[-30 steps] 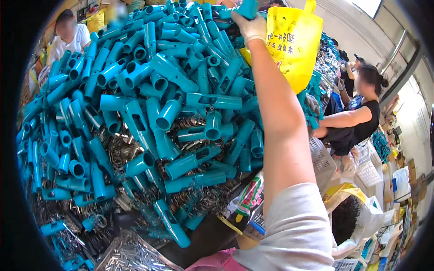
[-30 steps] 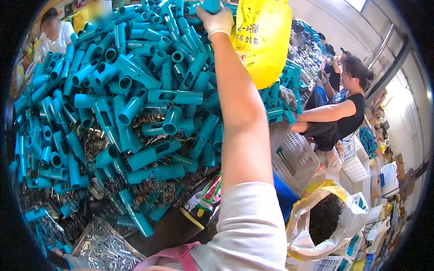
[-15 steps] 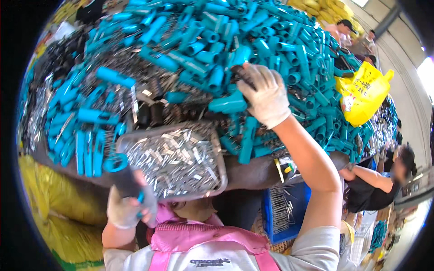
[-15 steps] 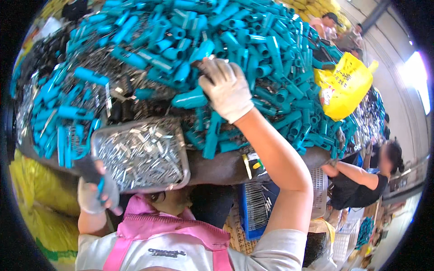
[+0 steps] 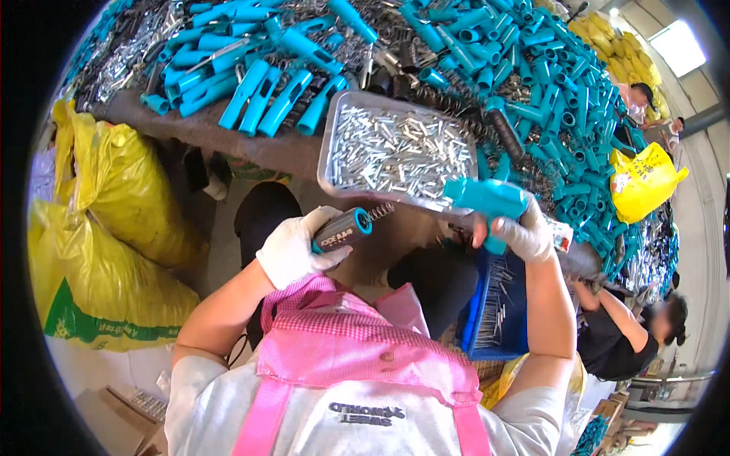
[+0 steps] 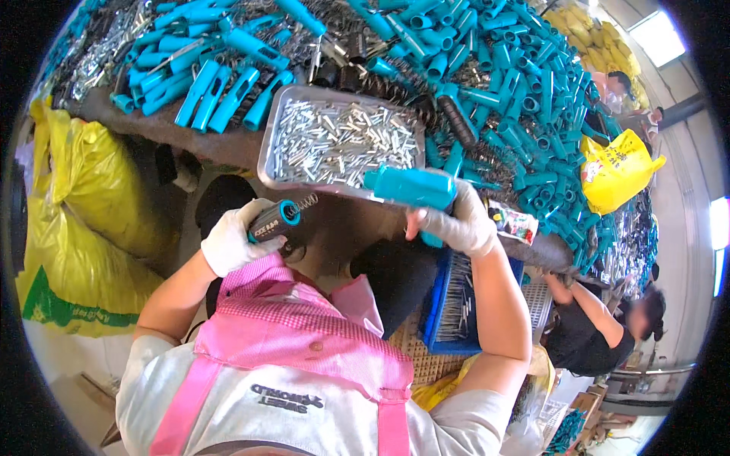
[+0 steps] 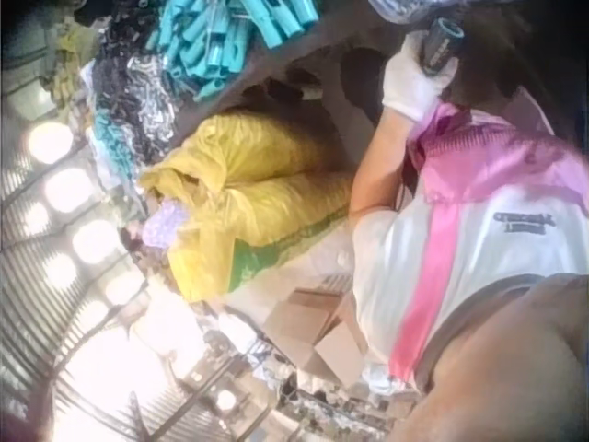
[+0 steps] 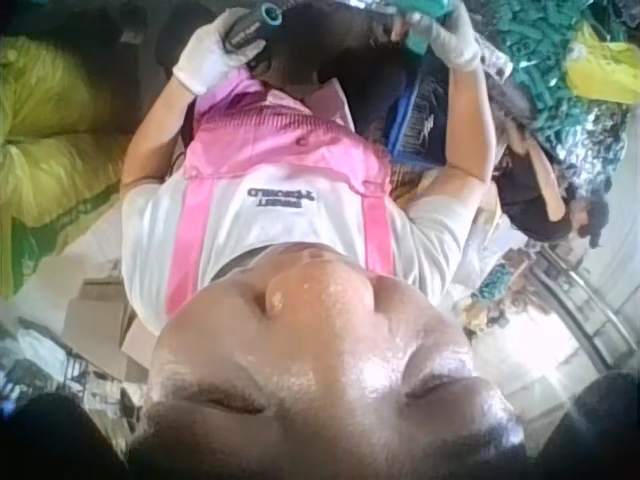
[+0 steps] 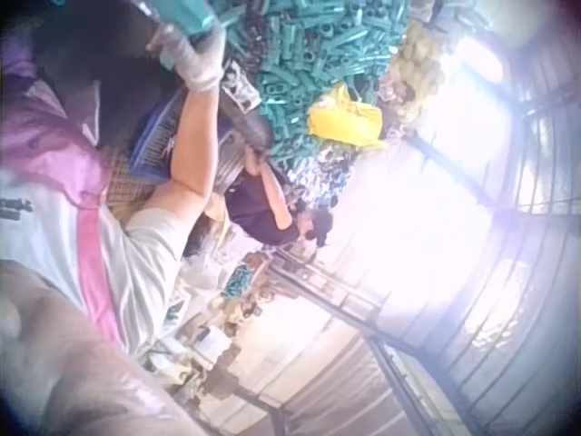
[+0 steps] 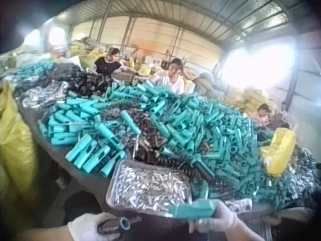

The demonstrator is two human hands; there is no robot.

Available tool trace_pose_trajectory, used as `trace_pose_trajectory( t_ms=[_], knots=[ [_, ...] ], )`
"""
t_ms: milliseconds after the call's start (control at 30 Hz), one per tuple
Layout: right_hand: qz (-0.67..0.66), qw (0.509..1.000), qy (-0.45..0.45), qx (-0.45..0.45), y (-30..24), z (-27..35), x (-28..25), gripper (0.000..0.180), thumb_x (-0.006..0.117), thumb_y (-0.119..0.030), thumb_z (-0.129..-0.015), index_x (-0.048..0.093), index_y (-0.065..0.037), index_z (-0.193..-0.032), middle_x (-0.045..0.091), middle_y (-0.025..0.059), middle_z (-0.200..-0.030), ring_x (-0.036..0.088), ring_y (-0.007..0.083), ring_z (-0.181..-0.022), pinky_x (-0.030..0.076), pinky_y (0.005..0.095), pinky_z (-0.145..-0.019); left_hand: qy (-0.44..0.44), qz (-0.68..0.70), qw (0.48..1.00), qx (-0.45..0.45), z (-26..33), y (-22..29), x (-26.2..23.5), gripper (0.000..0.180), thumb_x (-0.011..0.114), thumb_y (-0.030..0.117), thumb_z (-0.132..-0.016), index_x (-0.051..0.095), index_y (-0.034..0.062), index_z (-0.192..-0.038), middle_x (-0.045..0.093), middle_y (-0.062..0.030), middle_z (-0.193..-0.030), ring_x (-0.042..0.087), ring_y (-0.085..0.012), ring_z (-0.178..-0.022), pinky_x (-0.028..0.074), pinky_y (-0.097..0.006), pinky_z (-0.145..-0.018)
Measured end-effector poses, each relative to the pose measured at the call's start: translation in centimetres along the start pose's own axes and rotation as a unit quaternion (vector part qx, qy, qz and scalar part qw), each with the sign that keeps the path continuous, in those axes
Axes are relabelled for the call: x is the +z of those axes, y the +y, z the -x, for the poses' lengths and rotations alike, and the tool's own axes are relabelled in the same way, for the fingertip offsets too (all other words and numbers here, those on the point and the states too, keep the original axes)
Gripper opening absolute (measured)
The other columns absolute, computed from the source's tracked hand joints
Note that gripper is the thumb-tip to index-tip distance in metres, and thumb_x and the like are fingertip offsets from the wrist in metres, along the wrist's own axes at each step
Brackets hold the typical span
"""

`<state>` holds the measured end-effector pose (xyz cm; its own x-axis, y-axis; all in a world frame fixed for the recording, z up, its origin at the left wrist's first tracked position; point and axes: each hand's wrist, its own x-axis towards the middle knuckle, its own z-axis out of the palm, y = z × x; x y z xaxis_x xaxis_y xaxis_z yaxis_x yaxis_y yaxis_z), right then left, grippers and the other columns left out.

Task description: Assemble metal components into teal plastic handle housings at a factory workbench.

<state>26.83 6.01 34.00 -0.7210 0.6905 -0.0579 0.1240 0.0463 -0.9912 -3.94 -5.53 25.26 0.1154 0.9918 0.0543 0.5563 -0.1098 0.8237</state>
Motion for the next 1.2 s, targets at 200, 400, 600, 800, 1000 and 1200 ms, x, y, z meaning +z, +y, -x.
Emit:
trace_pose_trajectory(
  t_ms=[200,400,600,800,1000,1200],
  knots=[
    [0.105,0.972,-0.174,0.113,1.0,-0.3,4.1,0.029,0.071,-0.018,-0.08,0.059,-0.002,-0.1,0.064,0.005,-0.079,0.061,0.0089,-0.069,0.049,0.0248,-0.064,-0.111,-0.02,0.992,0.065,2.2,-1.4,-0.4,0.04,0.068,0.029,-0.076,0.055,0.0096,-0.107,0.065,-0.0148,-0.085,0.064,-0.0323,-0.077,0.051,-0.037,-0.068],
    [0.27,0.923,-0.251,0.109,1.9,-0.9,6.9,0.028,0.073,-0.025,-0.076,0.062,-0.006,-0.093,0.064,0.0057,-0.078,0.06,0.0163,-0.071,0.048,0.031,-0.067,-0.345,0.22,0.912,-0.024,4.6,-5.4,1.9,0.045,0.072,0.029,-0.076,0.055,0.0053,-0.111,0.065,-0.009,-0.092,0.063,-0.0186,-0.083,0.049,-0.03,-0.076],
    [0.412,0.862,-0.271,-0.117,5.7,-1.2,10.3,0.025,0.072,-0.021,-0.065,0.061,-0.011,-0.085,0.059,0.0069,-0.075,0.059,0.0273,-0.077,0.048,0.0365,-0.072,-0.5,0.374,0.773,-0.113,5.8,-7.9,5.5,0.05,0.069,0.016,-0.08,0.049,0.0011,-0.124,0.06,-0.0054,-0.111,0.052,-0.0126,-0.103,0.04,-0.027,-0.094],
    [0.638,0.568,-0.197,-0.481,4.0,-1.3,11.1,0.023,0.061,-0.021,-0.06,0.056,-0.012,-0.081,0.052,0.0008,-0.076,0.053,0.0181,-0.082,0.049,0.0336,-0.088,-0.568,0.336,0.74,-0.126,5.5,-9.1,6.9,0.044,0.066,0.017,-0.081,0.053,0.0054,-0.122,0.06,0.0005,-0.098,0.053,-0.0065,-0.081,0.044,-0.021,-0.07],
    [0.423,0.878,-0.222,0.013,6.0,0.6,10.8,0.016,0.068,-0.014,-0.065,0.062,-0.012,-0.08,0.059,0.0052,-0.074,0.059,0.0272,-0.076,0.049,0.0373,-0.073,-0.416,0.162,0.894,0.036,4.5,-5.8,4.4,0.039,0.07,0.026,-0.075,0.056,0.0087,-0.106,0.065,-0.0103,-0.09,0.063,-0.0246,-0.08,0.05,-0.035,-0.074],
    [-0.35,0.846,-0.073,0.395,7.7,1.7,12.9,0.032,0.056,-0.025,-0.085,0.057,-0.001,-0.106,0.059,0.0079,-0.078,0.053,0.0149,-0.063,0.045,0.0277,-0.058,-0.009,-0.355,0.912,0.204,4.6,-4.4,1.3,0.029,0.054,0.022,-0.077,0.054,0.0139,-0.105,0.058,-0.0079,-0.07,0.06,-0.0247,-0.061,0.047,-0.04,-0.047]
  ],
)
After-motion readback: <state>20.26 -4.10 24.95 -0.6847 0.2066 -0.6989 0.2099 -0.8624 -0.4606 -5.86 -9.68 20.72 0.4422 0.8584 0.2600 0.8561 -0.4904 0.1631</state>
